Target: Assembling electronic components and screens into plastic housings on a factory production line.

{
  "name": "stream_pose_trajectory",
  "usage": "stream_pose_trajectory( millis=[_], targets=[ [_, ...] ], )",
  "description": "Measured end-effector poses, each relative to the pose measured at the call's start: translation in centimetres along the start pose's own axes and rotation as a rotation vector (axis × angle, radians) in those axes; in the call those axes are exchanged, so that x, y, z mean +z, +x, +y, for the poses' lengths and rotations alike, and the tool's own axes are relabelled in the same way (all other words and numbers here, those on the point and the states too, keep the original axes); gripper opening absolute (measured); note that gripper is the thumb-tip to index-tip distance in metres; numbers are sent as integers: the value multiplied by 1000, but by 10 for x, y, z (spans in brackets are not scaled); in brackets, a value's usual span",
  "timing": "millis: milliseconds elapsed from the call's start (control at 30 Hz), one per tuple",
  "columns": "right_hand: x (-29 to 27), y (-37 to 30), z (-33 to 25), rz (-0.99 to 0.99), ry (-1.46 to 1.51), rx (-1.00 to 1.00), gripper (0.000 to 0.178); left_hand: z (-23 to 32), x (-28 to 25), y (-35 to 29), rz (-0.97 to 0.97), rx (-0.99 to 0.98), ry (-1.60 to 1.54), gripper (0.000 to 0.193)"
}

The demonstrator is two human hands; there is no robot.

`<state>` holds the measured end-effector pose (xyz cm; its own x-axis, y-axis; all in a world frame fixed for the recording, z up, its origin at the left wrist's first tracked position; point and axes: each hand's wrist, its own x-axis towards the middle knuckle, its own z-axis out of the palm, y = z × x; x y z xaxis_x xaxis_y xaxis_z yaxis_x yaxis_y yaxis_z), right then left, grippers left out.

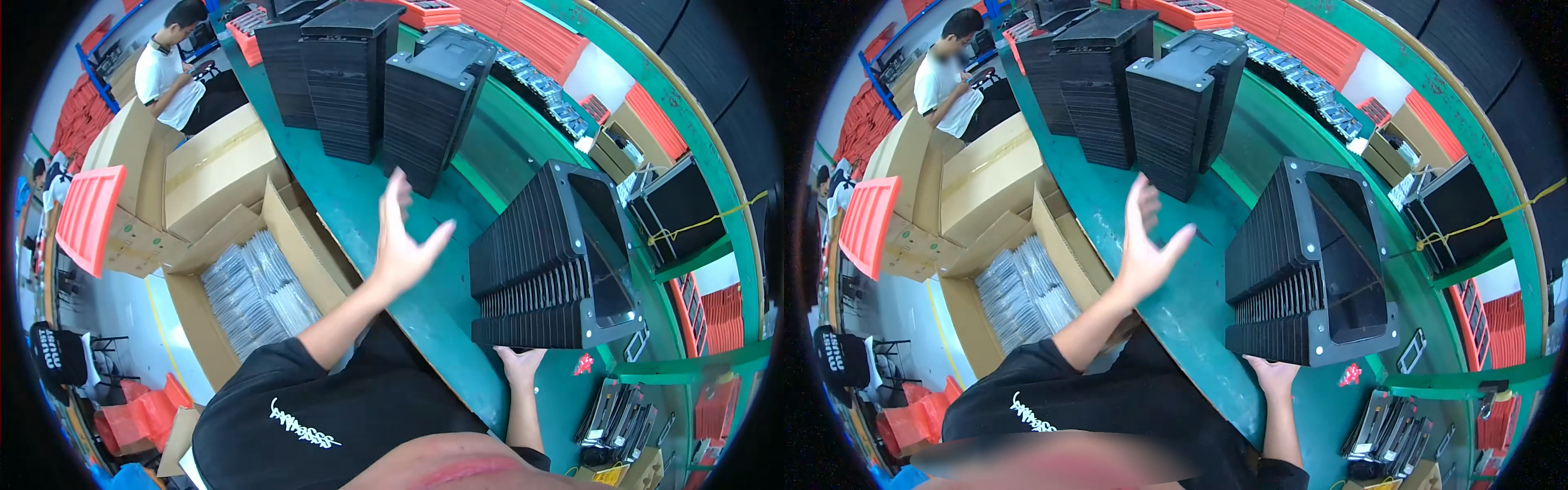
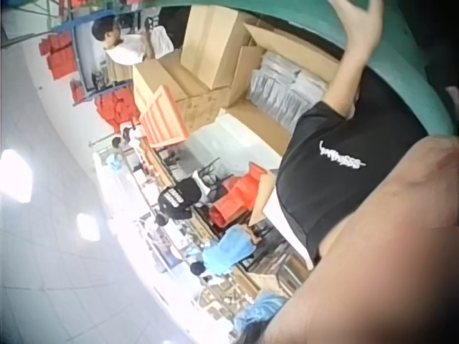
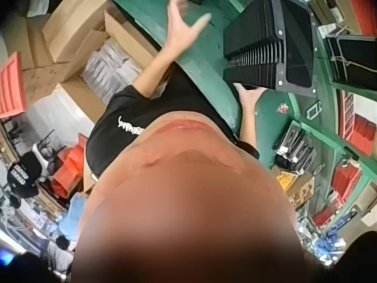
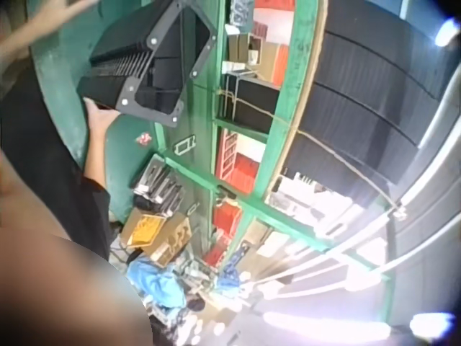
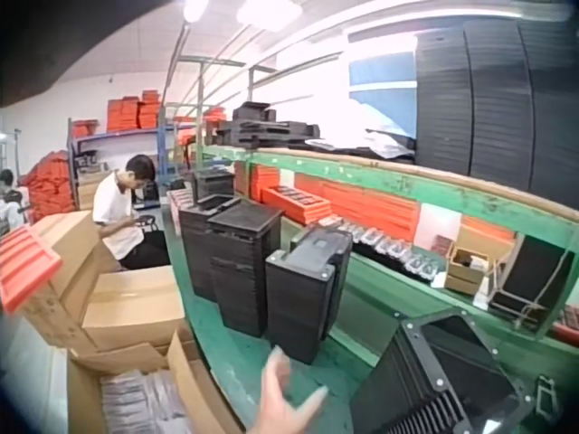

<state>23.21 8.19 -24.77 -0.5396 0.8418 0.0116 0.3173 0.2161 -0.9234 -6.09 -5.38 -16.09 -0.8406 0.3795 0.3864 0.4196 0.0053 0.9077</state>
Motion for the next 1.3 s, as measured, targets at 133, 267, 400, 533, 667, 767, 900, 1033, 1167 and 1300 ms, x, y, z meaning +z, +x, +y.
stream_pose_trajectory(
  millis=[133, 267, 400, 533, 667, 767, 900, 1033, 1167, 1300],
  targets=[
    [2, -1, 11, 40, -27, -123, 107, -22, 40, 69, 232, 107, 421, 137],
    [10, -3, 7, 72, 15, -220, 117, -80, 56, 102, 351, 115, 519, 150],
    [4, 8, 6, -8, 62, -130, 129, -75, 46, 109, 332, 130, 499, 151],
    [8, 9, 13, -19, 123, -148, 137, -66, 41, 99, 292, 105, 511, 148],
    [9, -5, 2, 27, 25, -317, 142, -51, 28, 69, 313, 108, 533, 147],
    [17, -18, -10, 88, -33, -374, 144, -23, 14, 25, 279, 61, 528, 148],
    [26, -15, -5, 151, 2, -378, 147, -19, -28, -35, 191, 170, 591, 147],
    [23, 8, 12, 21, -26, -354, 145, -60, -105, -84, -335, -110, 389, 116],
    [-1, 47, 23, -374, -17, -97, 132, -76, -143, -81, -772, 6, 640, 46],
    [27, 105, 50, -494, 273, 74, 124, -110, -144, -65, -913, 26, 376, 29]
  ],
)
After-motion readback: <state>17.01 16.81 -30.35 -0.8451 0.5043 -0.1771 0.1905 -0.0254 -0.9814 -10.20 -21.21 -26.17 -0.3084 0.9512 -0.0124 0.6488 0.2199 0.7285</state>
